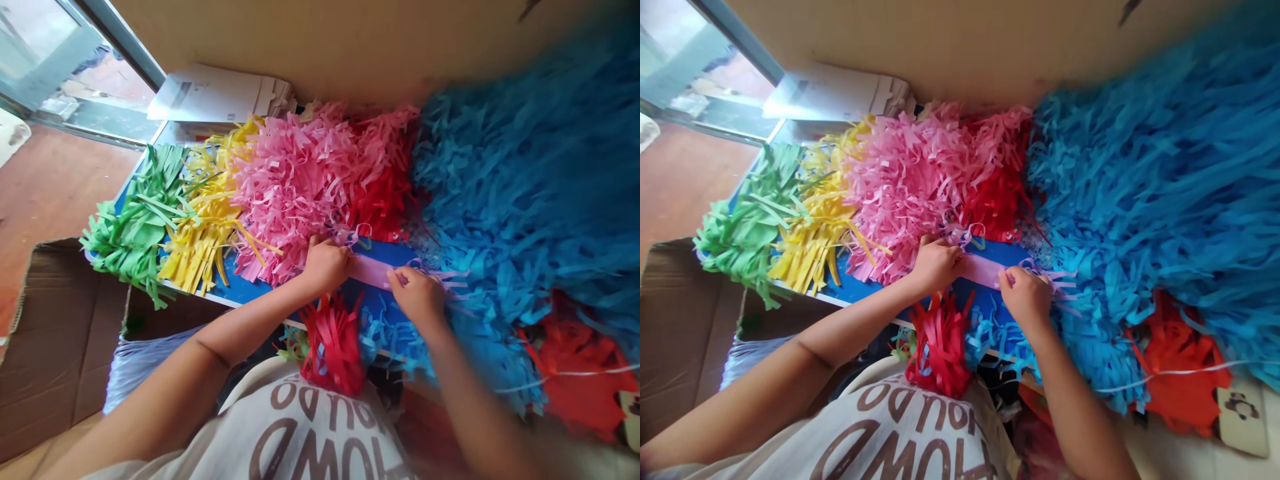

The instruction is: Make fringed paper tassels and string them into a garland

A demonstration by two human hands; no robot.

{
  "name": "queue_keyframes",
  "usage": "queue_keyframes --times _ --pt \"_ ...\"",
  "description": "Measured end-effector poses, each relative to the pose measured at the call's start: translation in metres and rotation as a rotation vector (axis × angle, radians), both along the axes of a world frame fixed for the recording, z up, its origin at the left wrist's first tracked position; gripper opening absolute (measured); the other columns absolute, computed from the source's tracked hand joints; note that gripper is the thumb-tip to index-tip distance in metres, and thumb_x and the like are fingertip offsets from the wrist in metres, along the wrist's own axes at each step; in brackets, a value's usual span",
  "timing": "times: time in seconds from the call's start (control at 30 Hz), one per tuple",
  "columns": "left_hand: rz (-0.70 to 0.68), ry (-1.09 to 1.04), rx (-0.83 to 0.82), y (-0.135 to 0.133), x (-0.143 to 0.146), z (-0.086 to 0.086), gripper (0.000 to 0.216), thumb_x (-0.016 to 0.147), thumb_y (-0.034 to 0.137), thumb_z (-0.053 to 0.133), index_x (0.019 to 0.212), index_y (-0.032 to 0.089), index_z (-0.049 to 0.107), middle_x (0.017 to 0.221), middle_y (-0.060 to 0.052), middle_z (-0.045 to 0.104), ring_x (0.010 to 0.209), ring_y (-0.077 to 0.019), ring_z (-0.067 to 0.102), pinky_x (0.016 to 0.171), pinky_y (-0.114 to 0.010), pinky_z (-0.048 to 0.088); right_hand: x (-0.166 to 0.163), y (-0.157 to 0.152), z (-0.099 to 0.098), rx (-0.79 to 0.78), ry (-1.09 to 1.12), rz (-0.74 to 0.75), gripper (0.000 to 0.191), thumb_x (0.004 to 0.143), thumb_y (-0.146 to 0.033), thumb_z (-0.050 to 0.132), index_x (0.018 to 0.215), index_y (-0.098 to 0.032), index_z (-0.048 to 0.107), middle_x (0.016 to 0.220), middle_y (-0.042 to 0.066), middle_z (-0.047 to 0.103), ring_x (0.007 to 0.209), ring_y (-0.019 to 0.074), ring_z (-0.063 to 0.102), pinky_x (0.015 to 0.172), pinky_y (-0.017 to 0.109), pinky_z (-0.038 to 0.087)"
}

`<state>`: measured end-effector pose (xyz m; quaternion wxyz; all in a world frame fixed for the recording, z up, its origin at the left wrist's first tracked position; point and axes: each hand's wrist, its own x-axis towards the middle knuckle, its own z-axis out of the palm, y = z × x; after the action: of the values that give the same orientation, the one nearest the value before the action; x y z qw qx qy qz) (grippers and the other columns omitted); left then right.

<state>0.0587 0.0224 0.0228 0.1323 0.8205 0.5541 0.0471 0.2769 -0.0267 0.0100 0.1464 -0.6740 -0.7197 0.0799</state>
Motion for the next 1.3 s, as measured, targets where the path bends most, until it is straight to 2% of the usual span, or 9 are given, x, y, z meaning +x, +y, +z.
queue_keyframes --times 0.43,0.57,0.67,0.73,0.87,0.93,1.03,1.13,1.3 --pt "0.025 0.004 0.019 0.004 0.003 -0.005 0.035 0.092 0.039 0.052 0.077 0.016 0.073 0.069 -0.01 0.071 0.079 -0.0259 0.066 0.088 -0.045 0.041 0.003 0.003 -0.005 -0.007 0.011 -0.015 0.034 0.091 -0.041 0.051 0.065 -0.022 0.064 0.063 0.005 0.067 0.057 0.0177 0.054 0.06 0.031 0.027" --pt "0.047 -0.013 0.156 0.0 0.004 -0.006 0.028 0.094 0.04 0.053 0.102 0.019 0.07 0.092 -0.011 0.073 0.094 -0.0271 0.063 0.094 -0.046 0.038 0.0 0.002 -0.011 0.01 -0.012 -0.052 0.029 0.09 -0.043 0.054 0.074 -0.022 0.065 0.065 0.004 0.068 0.058 0.019 0.054 0.061 0.032 0.026" --pt "-0.276 -0.036 0.279 0.004 0.002 -0.005 0.024 0.098 0.029 0.046 0.11 0.025 0.067 0.115 -0.008 0.07 0.111 -0.0257 0.057 0.102 -0.047 0.032 0.006 0.003 -0.008 0.09 -0.063 -0.047 0.022 0.09 -0.041 0.057 0.086 -0.02 0.064 0.075 0.007 0.069 0.064 0.021 0.056 0.065 0.033 0.027" --pt "-0.538 -0.015 0.243 0.011 0.001 -0.003 0.026 0.099 0.024 0.044 0.101 0.024 0.07 0.106 -0.007 0.071 0.107 -0.0245 0.058 0.104 -0.048 0.031 0.015 0.004 0.002 0.124 -0.11 -0.018 0.017 0.09 -0.034 0.057 0.085 -0.02 0.063 0.08 0.008 0.068 0.071 0.0224 0.057 0.068 0.035 0.028" --pt "-0.695 0.026 0.18 0.019 -0.003 0.008 0.026 0.092 0.015 0.046 0.09 0.019 0.072 0.092 -0.006 0.071 0.095 -0.0234 0.062 0.112 -0.054 0.026 0.021 -0.003 0.027 0.22 -0.158 0.028 0.016 0.087 -0.022 0.056 0.098 -0.018 0.068 0.1 0.012 0.069 0.088 0.0267 0.059 0.078 0.039 0.031" --pt "-0.706 0.029 0.197 0.018 -0.002 0.016 0.022 0.087 0.018 0.051 0.089 0.018 0.073 0.09 -0.007 0.071 0.096 -0.0254 0.062 0.115 -0.057 0.022 0.011 -0.008 0.033 0.196 -0.147 0.217 0.02 0.086 -0.019 0.057 0.103 -0.019 0.068 0.11 0.012 0.069 0.099 0.0281 0.058 0.086 0.042 0.032" --pt "-0.672 0.048 0.232 0.01 0.001 0.024 0.023 0.084 0.031 0.058 0.09 0.017 0.074 0.089 -0.009 0.071 0.104 -0.0309 0.06 0.117 -0.064 0.017 -0.007 -0.011 0.026 0.105 -0.164 0.436 0.012 0.086 -0.018 0.057 0.087 -0.018 0.069 0.095 0.011 0.07 0.094 0.0259 0.058 0.087 0.042 0.031" --pt "-0.631 0.087 0.271 0.002 0.005 0.022 0.023 0.084 0.033 0.058 0.089 0.017 0.074 0.085 -0.009 0.071 0.105 -0.0322 0.06 0.119 -0.068 0.014 -0.012 -0.005 0.016 0.117 -0.169 0.412 0.018 0.089 -0.019 0.054 0.077 -0.017 0.067 0.081 0.008 0.07 0.083 0.0223 0.058 0.083 0.04 0.029" --pt "-0.523 0.097 0.373 -0.002 0.005 0.003 0.028 0.091 0.015 0.046 0.09 0.019 0.073 0.083 -0.006 0.07 0.102 -0.026 0.063 0.122 -0.067 0.006 -0.009 0.002 0.015 0.161 -0.082 0.306 0.01 0.085 -0.021 0.06 0.087 -0.019 0.069 0.088 0.005 0.074 0.09 0.0228 0.06 0.084 0.039 0.029"
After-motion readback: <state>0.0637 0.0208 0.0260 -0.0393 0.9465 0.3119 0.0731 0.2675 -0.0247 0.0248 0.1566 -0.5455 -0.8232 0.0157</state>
